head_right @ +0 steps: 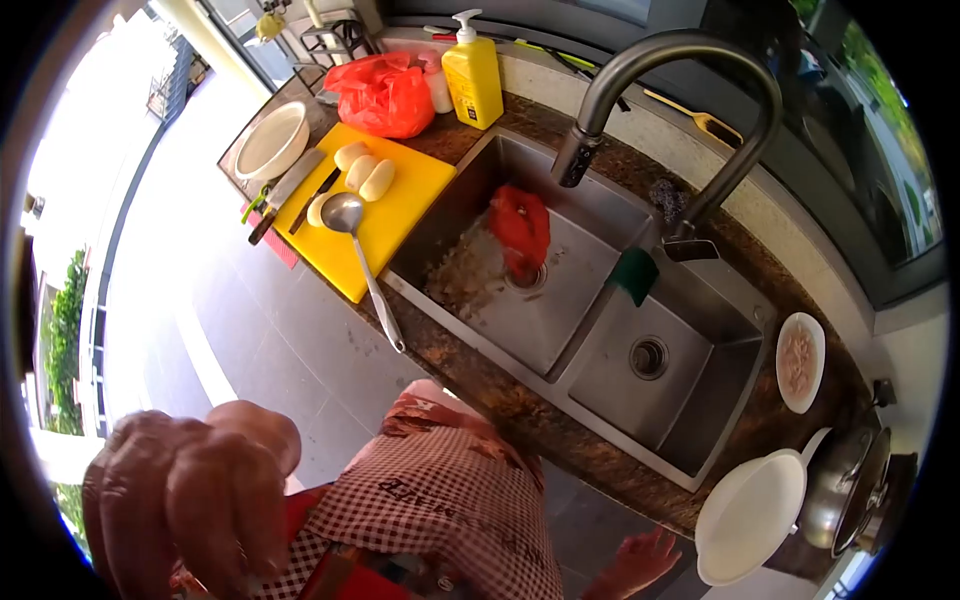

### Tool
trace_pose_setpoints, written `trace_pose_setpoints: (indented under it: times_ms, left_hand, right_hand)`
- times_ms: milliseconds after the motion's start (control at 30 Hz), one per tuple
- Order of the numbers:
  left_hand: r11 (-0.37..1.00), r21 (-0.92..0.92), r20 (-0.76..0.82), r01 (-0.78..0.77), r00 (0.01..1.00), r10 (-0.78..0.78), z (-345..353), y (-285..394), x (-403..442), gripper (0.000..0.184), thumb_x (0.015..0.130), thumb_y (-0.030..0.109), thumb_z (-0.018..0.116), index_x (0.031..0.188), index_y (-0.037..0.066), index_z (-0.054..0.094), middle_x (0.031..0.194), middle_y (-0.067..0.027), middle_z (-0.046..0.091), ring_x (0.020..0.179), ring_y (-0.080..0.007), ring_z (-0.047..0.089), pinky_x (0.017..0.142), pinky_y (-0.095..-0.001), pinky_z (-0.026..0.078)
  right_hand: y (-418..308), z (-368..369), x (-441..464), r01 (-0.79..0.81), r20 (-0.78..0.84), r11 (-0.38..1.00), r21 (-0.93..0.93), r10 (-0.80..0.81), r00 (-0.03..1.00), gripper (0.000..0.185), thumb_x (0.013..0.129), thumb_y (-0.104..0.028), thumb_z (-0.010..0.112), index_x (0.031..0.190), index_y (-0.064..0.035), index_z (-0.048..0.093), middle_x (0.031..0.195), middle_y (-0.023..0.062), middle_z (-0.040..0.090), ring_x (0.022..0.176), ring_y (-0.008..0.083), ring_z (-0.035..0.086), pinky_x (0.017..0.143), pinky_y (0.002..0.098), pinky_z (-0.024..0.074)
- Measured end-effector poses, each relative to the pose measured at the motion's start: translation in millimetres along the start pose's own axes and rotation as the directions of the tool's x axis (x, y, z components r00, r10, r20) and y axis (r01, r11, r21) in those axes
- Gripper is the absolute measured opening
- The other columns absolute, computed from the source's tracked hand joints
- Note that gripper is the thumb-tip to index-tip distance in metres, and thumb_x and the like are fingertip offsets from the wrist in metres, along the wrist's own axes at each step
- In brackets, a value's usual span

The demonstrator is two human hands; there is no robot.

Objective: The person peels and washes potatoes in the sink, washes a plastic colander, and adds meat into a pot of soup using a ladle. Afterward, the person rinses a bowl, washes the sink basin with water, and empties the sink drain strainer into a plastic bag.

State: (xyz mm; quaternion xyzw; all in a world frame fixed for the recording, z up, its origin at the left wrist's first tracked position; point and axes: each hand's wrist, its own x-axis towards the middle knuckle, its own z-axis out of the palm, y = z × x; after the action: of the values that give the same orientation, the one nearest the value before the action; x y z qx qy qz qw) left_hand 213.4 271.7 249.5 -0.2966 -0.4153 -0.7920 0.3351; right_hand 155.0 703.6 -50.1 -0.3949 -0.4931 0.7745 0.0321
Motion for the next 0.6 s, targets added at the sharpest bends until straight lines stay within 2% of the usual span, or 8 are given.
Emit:
trace_pose_setpoints:
  times_ms: [100,200,267,367,467,500,567,600]
  left_hand:
    - [0.994,-0.075,-0.098,-0.081,0.992,0.074,4,-10,-6,0.013,0.089,0.022,0.073,0.088,0.013,0.081,0.092,-0.0059,0.077,0.073,-0.0187,0.063,0.067,-0.0330,0.050]
    - [0.987,-0.137,0.029,0.089,0.996,-0.086,-33,19,1,0.015,0.091,0.021,0.071,0.081,0.015,0.080,0.089,0.0006,0.076,0.072,-0.0164,0.060,0.064,-0.0290,0.046]
    - [0.988,-0.060,-0.040,0.140,0.989,-0.143,-51,48,4,0.017,0.093,0.020,0.068,0.081,0.016,0.080,0.089,0.0018,0.076,0.073,-0.0161,0.060,0.062,-0.0287,0.045]
    - [0.993,-0.082,0.046,0.089,0.995,-0.086,-103,72,5,0.021,0.097,0.017,0.064,0.083,0.018,0.079,0.089,0.0027,0.076,0.075,-0.0162,0.062,0.060,-0.0289,0.043]
    - [0.938,-0.101,0.090,0.333,0.941,-0.325,-160,144,2,0.021,0.099,0.021,0.062,0.088,0.019,0.079,0.092,0.0023,0.077,0.080,-0.0181,0.065,0.066,-0.0303,0.046]
    - [0.957,-0.073,0.140,0.282,0.953,-0.270,-188,150,3,0.020,0.099,0.024,0.062,0.090,0.018,0.079,0.093,0.0019,0.077,0.082,-0.0187,0.066,0.070,-0.0305,0.048]
    - [0.971,-0.073,0.051,0.227,0.973,-0.224,-212,169,-3,0.005,0.089,0.010,0.074,0.092,0.007,0.075,0.101,-0.0092,0.073,0.079,-0.0211,0.068,0.061,-0.0339,0.057]
    - [0.966,-0.038,0.113,0.255,0.962,-0.250,-236,176,-3,0.013,0.092,0.018,0.071,0.086,0.006,0.070,0.092,-0.0105,0.069,0.071,-0.0223,0.065,0.057,-0.0338,0.054]
  right_hand:
    - [16,27,-43,-0.008,-0.070,0.969,-0.245,-0.010,0.997,0.064,0.101,-0.056,0.044,0.152,-0.0171,0.038,0.142,0.0085,0.053,0.094,0.0160,0.053,0.092,0.0426,0.0396]
    - [29,52,-77,0.042,-0.072,0.903,-0.428,-0.080,0.994,0.061,0.102,-0.052,0.046,0.152,-0.0192,0.039,0.143,0.0078,0.052,0.094,0.0173,0.050,0.094,0.0447,0.0369]
    - [38,66,-105,0.118,-0.010,0.810,-0.574,-0.151,0.988,0.057,0.102,-0.048,0.048,0.150,-0.0190,0.042,0.139,0.0072,0.053,0.092,0.0182,0.049,0.095,0.0456,0.0364]
    - [57,88,-124,0.071,0.050,0.871,-0.486,-0.053,0.997,0.052,0.101,-0.042,0.053,0.145,-0.0162,0.048,0.131,0.0064,0.057,0.089,0.0174,0.052,0.090,0.0424,0.0409]
    - [88,161,-176,0.077,0.088,0.806,-0.587,-0.032,0.996,0.047,0.099,-0.038,0.057,0.139,-0.0136,0.054,0.122,0.0057,0.061,0.085,0.0163,0.055,0.080,0.0362,0.0461]
    - [99,175,-184,0.124,0.168,0.797,-0.591,-0.028,0.985,0.045,0.098,-0.036,0.059,0.137,-0.0134,0.056,0.118,0.0052,0.063,0.083,0.0153,0.057,0.074,0.0335,0.0477]
    - [125,209,-198,0.182,0.273,0.814,-0.551,-0.029,0.961,0.039,0.097,-0.028,0.062,0.132,-0.0105,0.059,0.109,0.0061,0.066,0.076,0.0140,0.061,0.065,0.0294,0.0513]
    - [135,231,-208,0.190,0.297,0.841,-0.507,-0.037,0.954,0.035,0.097,-0.022,0.064,0.128,-0.0079,0.060,0.104,0.0075,0.067,0.072,0.0137,0.063,0.061,0.0280,0.0534]
